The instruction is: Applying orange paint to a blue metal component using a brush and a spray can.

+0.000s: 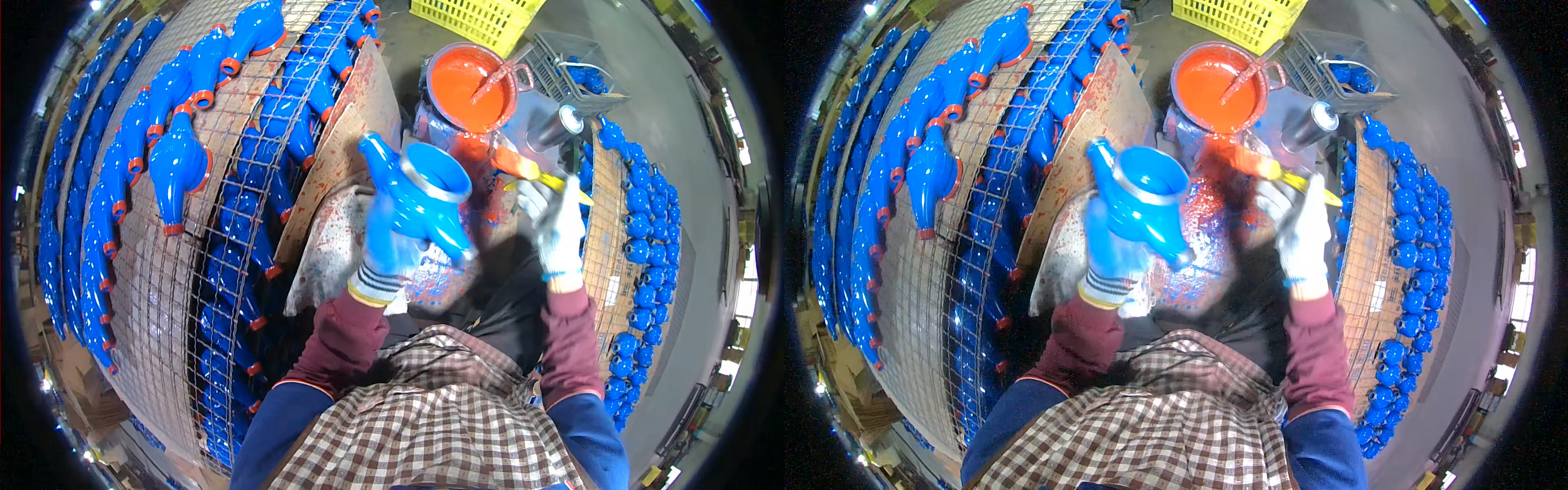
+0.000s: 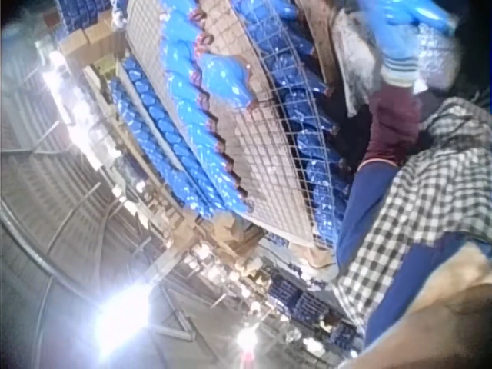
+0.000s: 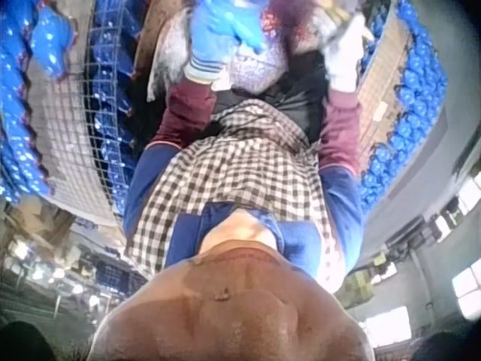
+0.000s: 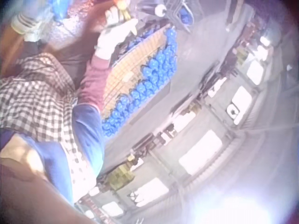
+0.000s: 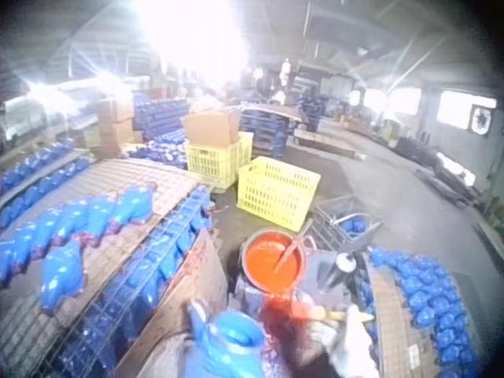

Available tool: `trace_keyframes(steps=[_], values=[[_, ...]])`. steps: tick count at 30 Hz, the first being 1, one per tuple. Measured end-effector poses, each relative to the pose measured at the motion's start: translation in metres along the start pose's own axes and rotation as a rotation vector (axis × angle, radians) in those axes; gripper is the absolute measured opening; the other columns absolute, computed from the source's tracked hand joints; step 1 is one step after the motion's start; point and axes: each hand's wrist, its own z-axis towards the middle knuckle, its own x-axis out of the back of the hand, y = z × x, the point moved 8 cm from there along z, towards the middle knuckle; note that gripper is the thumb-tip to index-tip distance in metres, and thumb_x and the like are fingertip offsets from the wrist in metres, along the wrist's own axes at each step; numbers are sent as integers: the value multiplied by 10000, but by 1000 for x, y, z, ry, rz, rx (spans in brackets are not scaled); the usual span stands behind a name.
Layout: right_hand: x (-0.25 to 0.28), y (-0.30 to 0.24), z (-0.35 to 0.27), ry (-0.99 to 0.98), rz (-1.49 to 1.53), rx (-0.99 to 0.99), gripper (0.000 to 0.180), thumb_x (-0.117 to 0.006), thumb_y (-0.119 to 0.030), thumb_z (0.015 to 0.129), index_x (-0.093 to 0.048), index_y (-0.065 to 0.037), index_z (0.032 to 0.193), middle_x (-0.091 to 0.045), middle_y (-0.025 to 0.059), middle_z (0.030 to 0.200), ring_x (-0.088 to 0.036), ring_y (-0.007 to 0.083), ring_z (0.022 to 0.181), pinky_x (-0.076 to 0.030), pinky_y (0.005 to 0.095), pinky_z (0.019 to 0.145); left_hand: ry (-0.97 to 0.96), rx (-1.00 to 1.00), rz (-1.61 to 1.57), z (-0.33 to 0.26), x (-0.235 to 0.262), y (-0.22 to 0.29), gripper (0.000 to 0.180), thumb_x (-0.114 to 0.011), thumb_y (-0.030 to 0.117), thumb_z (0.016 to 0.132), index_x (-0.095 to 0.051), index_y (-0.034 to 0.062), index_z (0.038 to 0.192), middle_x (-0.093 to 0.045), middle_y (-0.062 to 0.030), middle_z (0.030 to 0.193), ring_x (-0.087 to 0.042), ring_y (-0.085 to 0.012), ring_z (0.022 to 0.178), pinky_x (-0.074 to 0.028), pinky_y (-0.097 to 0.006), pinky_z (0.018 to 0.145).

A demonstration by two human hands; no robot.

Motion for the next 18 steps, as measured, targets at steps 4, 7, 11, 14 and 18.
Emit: trace_keyframes(steps=[4, 7, 11, 14, 18], values=[[-17, -43, -60, 119, -173, 200, 318, -595, -281, 942, -522, -48, 1147, -623, 104, 975, -658, 204, 781, -548, 307, 719, -222, -307, 624, -40, -33, 11, 825, -808, 235, 734, -320, 81, 1381, -481, -92, 1290, -512, -224, 1176, -472, -409, 973], [-58, -83, -84, 5, -695, 474, 205, -711, -122, 844, -624, -24, 1002, -653, 54, 902, -626, 129, 778, -499, 239, 717, -284, -601, 1008, -63, -62, 18, 840, -866, 154, 620, -403, 64, 1315, -509, -136, 1243, -543, -294, 1132, -477, -414, 938], [-82, -91, -88, -14, -870, 460, 249, -765, -139, 805, -638, -22, 985, -668, 43, 869, -629, 109, 782, -499, 239, 722, -455, -904, 1308, -87, -100, 9, 777, -876, 253, 567, -510, 86, 1232, -530, -201, 1195, -589, -387, 1035, -512, -452, 867], [-91, -98, -93, -61, -825, 503, 243, -767, -156, 807, -645, -35, 977, -672, 43, 842, -627, 108, 748, -496, 239, 704, -503, -942, 1385, -93, -109, 2, 756, -867, 265, 530, -547, 121, 1199, -534, -203, 1192, -596, -397, 1019, -521, -472, 848], [-91, -112, -115, -13, -983, 596, 222, -770, -162, 808, -653, -30, 942, -663, 36, 806, -614, 105, 700, -488, 241, 661, -461, -979, 1461, -97, -111, 0, 744, -872, 261, 537, -545, 112, 1189, -536, -183, 1193, -595, -385, 1030, -526, -460, 839]])
